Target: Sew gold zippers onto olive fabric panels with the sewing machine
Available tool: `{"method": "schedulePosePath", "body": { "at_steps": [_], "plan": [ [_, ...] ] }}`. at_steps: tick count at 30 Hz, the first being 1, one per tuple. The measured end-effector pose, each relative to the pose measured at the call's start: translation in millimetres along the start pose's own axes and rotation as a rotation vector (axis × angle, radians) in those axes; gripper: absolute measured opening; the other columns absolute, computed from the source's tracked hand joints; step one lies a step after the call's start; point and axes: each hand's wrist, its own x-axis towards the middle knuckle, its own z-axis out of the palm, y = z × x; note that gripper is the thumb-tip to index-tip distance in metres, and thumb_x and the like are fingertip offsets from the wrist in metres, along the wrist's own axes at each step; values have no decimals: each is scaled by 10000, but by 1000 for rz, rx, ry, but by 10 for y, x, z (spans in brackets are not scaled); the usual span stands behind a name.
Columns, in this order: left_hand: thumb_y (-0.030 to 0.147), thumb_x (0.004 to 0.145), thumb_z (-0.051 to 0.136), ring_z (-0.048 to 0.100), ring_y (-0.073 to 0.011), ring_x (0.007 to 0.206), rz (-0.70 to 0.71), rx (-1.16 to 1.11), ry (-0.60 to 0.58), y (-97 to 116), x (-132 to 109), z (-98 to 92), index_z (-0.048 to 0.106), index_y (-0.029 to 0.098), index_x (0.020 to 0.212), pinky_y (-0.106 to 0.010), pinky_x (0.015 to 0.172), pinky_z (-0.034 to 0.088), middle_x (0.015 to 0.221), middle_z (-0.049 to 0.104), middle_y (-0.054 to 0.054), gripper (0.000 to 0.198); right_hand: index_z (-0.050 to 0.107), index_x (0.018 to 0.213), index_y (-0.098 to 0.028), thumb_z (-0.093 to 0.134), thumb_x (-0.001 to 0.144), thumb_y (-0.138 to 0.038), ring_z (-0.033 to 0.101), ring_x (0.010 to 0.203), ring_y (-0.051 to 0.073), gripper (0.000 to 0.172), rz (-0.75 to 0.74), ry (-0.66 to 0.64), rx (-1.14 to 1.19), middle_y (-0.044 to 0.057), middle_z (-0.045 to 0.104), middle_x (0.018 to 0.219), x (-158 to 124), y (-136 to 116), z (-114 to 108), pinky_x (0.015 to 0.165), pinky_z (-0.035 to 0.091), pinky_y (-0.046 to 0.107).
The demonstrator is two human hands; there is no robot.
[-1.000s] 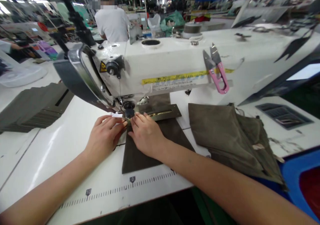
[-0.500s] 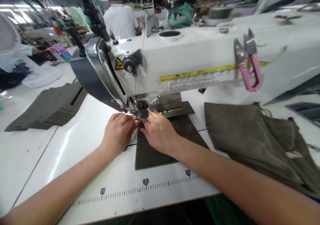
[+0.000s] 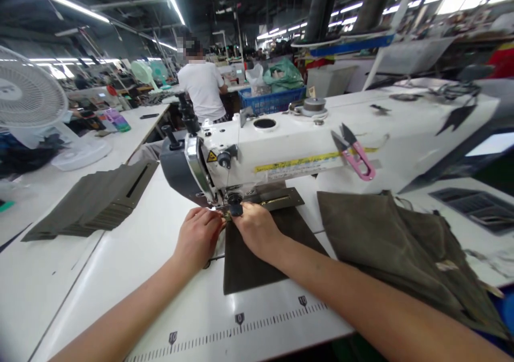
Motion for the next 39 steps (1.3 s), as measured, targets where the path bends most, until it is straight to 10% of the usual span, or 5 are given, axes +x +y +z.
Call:
{"method": "schedulePosePath", "body": {
  "at_steps": [20,29,39],
  "plan": [
    [125,836,500,595,-176,792,30,-63,51,-92,-32,-124,600,178,786,-389,835,415,868,647,-44,124,602,999,-126,539,817,-249,523,970,243,229,71,-37,-152,119,609,1027,-73,157,-344,835,381,363],
    [182,878,414,580,-191,897,32,-294,30,162,-544,-450,610,212,914,-442,939,347,927,641,-39,202,631,903,-60,472,621,47,596,792,257,341,66,94,-355,175,646,924,-818,-720,-263,622,464,330],
    [236,808,600,559,-204,901,1,-506,81,227,-176,-386,544,182,1008,-356,803,433,942,619,-61,215,657,901,-176,475,754,-128,646,778,162,239,375,-152,694,30,698,857,-439,-425,-1051,706,477,246]
  ]
}}
